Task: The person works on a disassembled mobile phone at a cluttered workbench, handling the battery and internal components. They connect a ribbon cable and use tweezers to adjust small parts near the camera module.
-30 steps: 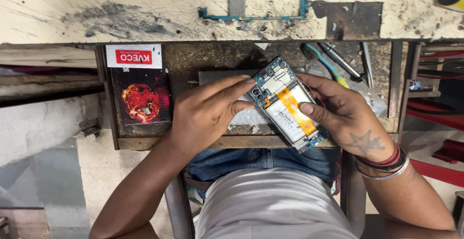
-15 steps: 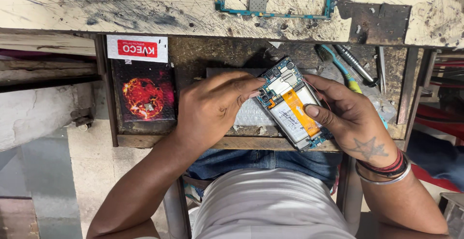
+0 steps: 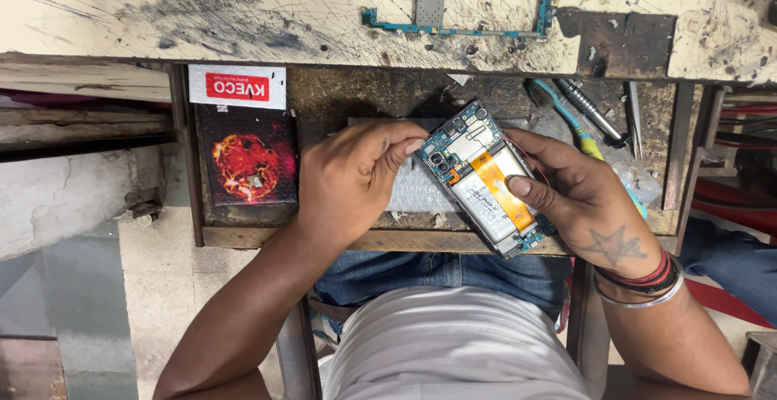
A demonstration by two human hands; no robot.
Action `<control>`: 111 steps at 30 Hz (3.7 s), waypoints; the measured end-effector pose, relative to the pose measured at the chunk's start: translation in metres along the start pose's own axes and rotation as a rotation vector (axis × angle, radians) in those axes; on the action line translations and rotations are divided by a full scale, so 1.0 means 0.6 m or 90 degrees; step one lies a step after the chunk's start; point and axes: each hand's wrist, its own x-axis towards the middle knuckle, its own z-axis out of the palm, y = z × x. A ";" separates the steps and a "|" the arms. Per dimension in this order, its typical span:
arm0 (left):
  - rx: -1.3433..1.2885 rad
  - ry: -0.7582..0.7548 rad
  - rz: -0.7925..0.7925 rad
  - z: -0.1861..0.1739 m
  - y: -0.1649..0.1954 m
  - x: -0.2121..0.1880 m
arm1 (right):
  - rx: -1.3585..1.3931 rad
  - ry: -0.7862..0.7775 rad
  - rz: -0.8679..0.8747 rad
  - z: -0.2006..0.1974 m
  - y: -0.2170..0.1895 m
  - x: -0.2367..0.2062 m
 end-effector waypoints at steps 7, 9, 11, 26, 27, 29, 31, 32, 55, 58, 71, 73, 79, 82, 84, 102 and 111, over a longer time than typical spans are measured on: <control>-0.003 0.009 -0.024 -0.006 0.005 0.006 | -0.012 0.021 0.018 -0.002 0.002 0.005; 0.007 0.036 -0.017 -0.010 0.006 0.006 | -0.019 0.033 0.019 -0.004 0.002 0.005; 0.020 0.046 -0.009 -0.015 0.008 0.005 | -0.034 0.045 0.020 -0.003 0.003 0.003; 0.153 -0.101 0.005 -0.044 -0.011 0.002 | -0.372 0.114 -0.123 0.030 -0.021 0.002; 0.155 -0.103 0.007 -0.044 -0.011 0.002 | -0.464 0.144 -0.139 0.032 -0.027 -0.001; 0.162 -0.102 0.012 -0.051 -0.015 0.001 | -0.578 0.183 -0.185 0.048 -0.029 -0.001; 0.162 -0.093 0.024 -0.056 -0.016 0.001 | -0.632 0.208 -0.243 0.060 -0.028 0.001; 0.135 -0.074 0.030 -0.054 -0.015 0.002 | -0.638 0.217 -0.254 0.064 -0.027 0.001; -0.424 -0.068 -0.309 0.005 0.014 -0.027 | -0.568 0.274 -0.332 0.064 0.014 0.003; -0.408 -0.046 -0.318 0.008 0.022 -0.028 | -0.551 0.274 -0.323 0.064 0.014 0.003; -0.253 -0.034 -0.239 -0.001 0.037 -0.026 | -0.561 0.275 -0.320 0.063 0.016 0.005; -0.251 -0.034 -0.230 -0.002 0.038 -0.027 | -0.538 0.274 -0.312 0.064 0.015 0.005; -0.260 -0.043 -0.261 0.002 0.040 -0.027 | -0.538 0.281 -0.325 0.065 0.014 0.007; -0.258 -0.035 -0.252 0.003 0.042 -0.028 | -0.549 0.278 -0.348 0.064 0.014 0.007; -0.255 -0.035 -0.249 0.002 0.042 -0.027 | -0.542 0.281 -0.333 0.065 0.013 0.007; -0.234 -0.022 -0.213 0.003 0.048 -0.025 | -0.554 0.273 -0.333 0.065 0.010 0.008; -0.166 -0.021 -0.284 -0.001 0.041 -0.039 | -0.516 0.269 -0.341 0.067 0.014 0.010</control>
